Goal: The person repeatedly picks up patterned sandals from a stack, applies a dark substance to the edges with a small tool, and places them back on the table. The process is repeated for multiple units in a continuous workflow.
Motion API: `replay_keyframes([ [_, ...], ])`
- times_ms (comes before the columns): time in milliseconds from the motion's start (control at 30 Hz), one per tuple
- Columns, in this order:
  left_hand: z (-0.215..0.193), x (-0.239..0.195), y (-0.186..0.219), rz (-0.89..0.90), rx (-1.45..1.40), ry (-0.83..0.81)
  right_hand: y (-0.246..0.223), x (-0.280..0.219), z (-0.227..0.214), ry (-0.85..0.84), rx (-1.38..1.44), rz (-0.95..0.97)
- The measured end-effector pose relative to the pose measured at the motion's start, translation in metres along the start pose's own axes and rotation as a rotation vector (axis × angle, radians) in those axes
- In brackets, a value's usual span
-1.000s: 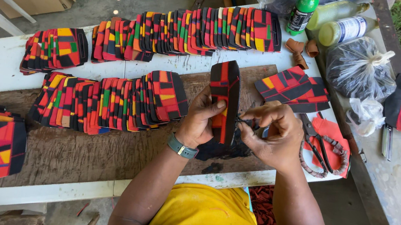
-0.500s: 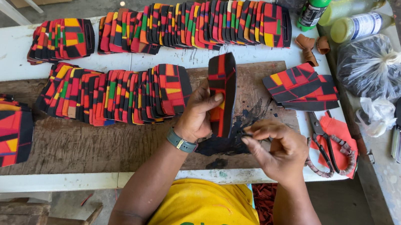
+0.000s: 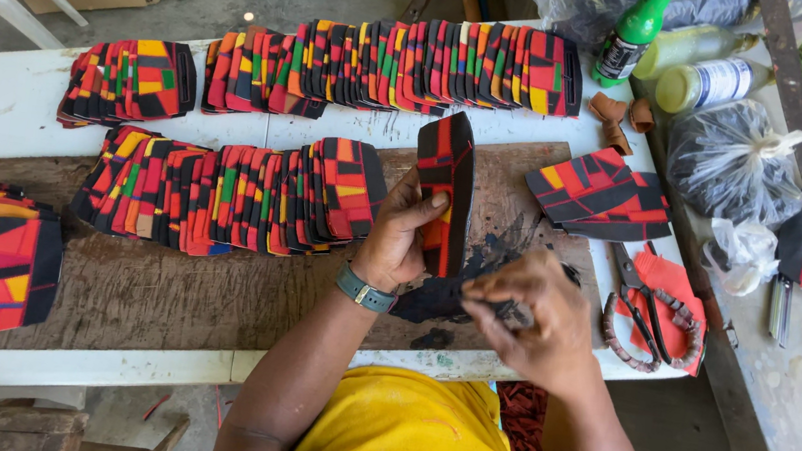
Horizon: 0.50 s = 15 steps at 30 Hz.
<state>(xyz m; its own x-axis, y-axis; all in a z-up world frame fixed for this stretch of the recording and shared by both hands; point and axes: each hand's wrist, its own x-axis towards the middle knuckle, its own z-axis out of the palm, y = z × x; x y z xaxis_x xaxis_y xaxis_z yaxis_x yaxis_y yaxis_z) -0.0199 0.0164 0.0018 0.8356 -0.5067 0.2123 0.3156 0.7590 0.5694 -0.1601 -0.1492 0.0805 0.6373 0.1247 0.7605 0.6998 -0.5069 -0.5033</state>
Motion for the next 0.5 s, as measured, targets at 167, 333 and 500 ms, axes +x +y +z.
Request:
replay_keyframes([
  [167,0.002,-0.005,0.002,-0.021,0.028,-0.022,-0.003,-0.013,0.002,0.056,0.168,0.047],
  [333,0.012,-0.011,-0.001,-0.093,0.004,-0.091,0.010,-0.012,0.011,0.164,0.220,0.040],
  [500,0.014,-0.016,-0.004,-0.136,0.002,-0.103,0.015,-0.011,0.011,0.201,0.271,0.141],
])
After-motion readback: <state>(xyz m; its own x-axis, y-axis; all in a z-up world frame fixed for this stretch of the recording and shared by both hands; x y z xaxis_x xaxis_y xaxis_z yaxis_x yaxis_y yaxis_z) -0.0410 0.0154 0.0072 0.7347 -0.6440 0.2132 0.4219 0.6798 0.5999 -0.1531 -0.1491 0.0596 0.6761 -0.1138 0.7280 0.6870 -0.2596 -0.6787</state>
